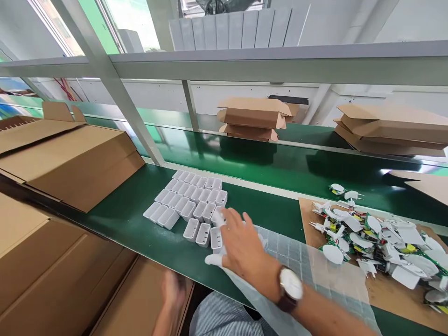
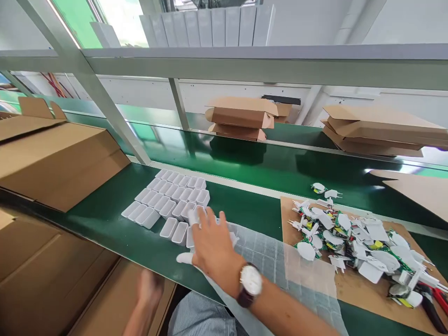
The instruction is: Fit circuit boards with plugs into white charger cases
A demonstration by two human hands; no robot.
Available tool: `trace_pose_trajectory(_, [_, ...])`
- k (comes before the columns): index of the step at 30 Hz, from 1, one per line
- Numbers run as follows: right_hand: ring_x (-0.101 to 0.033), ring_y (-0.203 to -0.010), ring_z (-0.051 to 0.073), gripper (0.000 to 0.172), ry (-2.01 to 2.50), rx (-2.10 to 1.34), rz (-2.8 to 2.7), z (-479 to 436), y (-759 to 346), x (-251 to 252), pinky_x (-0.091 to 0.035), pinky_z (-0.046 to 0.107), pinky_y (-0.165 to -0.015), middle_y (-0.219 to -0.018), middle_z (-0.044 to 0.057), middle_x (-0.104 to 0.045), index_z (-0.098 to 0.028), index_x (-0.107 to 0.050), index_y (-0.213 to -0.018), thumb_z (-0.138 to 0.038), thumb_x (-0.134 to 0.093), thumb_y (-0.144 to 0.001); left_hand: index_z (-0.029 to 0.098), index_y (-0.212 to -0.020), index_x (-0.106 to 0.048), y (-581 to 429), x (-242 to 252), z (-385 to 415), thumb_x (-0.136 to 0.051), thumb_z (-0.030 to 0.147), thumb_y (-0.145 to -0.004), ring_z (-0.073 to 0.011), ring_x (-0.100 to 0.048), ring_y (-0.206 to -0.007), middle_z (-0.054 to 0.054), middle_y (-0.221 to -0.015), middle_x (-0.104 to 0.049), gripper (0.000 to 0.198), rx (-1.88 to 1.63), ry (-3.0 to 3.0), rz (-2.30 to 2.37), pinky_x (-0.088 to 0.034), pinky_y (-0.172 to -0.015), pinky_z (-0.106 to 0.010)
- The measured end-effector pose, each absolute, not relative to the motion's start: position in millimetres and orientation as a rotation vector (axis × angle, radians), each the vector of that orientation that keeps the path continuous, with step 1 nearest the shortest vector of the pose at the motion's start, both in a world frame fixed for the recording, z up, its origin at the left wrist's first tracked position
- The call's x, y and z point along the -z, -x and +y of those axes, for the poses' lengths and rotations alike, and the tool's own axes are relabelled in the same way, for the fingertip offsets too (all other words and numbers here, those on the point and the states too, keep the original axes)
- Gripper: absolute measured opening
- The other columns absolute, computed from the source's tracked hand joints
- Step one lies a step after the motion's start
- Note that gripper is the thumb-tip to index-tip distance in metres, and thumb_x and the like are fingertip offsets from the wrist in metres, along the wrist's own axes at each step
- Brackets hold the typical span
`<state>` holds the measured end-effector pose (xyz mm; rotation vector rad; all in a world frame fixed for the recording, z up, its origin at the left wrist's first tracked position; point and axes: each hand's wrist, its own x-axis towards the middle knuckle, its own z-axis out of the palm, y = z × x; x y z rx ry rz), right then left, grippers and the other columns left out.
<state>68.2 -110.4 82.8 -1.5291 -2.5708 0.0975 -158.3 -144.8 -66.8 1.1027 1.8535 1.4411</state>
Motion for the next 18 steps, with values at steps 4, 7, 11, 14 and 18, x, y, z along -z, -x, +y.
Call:
trace_pose_trajectory(4, [-0.043, -0.138, 0.047, 0.049, 1.715, -0.312, -2.473, -141.1, -116.8, -80.7, -0.046, 0.065, -0.102, -0.156, 0.030, -0.039, -0.011, -0.065, -0.108, -0.051, -0.076, -0.081, 0.021, -0.089, -0.063, 190.4, 37.6, -175.3, -0.058, 0.051, -0.094, -0.0175, -0.059, -0.066, 0.000, -0.075, -0.060, 0.031, -1.756, -1.122, 2.090, -0.051, -0.064, -0.032])
trace_pose_trajectory(7, [-0.049, -0.132, 0.045, 0.043, 1.719, -0.458, -2.534, -152.7, -116.6, -69.8, -0.051, 0.060, -0.097, -0.155, 0.028, -0.040, -0.011, -0.064, -0.110, -0.040, -0.077, -0.081, 0.023, -0.107, -0.068, 173.6, -4.9, -164.8, -0.063, 0.037, -0.094, -0.0246, -0.066, -0.100, -0.008, -0.107, -0.068, 0.020, -1.522, -1.927, 1.792, -0.053, -0.091, -0.040])
trace_pose_trajectory(11, [-0.056, -0.119, 0.036, 0.032, 1.717, -0.488, -2.611, -152.8, -95.5, -57.8, -0.057, 0.050, -0.086, -0.133, 0.019, -0.057, -0.014, -0.064, -0.113, -0.013, -0.070, -0.081, 0.025, -0.129, -0.064, 112.8, -40.4, -114.6, -0.068, 0.042, -0.092, -0.0375, -0.048, -0.138, -0.014, -0.141, -0.060, 0.041, -1.062, -2.641, 1.505, -0.040, -0.109, -0.052])
trace_pose_trajectory(14, [-0.057, -0.114, 0.031, 0.031, 1.674, -0.457, -2.605, -151.9, -92.6, -51.9, -0.059, 0.040, -0.075, -0.123, 0.016, -0.060, -0.015, -0.065, -0.110, -0.001, -0.057, -0.083, 0.026, -0.134, -0.062, 83.4, -42.7, -88.1, -0.066, 0.045, -0.092, -0.0408, -0.041, -0.144, -0.014, -0.146, -0.058, 0.046, -0.818, -2.832, 1.422, -0.036, -0.111, -0.056])
trace_pose_trajectory(18, [-0.060, -0.106, 0.029, 0.028, 1.608, -0.400, -2.624, -155.2, -99.5, -49.3, -0.057, 0.034, -0.067, -0.116, 0.015, -0.061, -0.014, -0.066, -0.101, 0.003, -0.053, -0.084, 0.022, -0.107, -0.071, 76.8, -37.0, -80.1, -0.065, 0.036, -0.091, -0.0375, -0.054, -0.130, -0.012, -0.121, -0.071, 0.022, -0.851, -2.868, 1.395, -0.039, -0.106, -0.051])
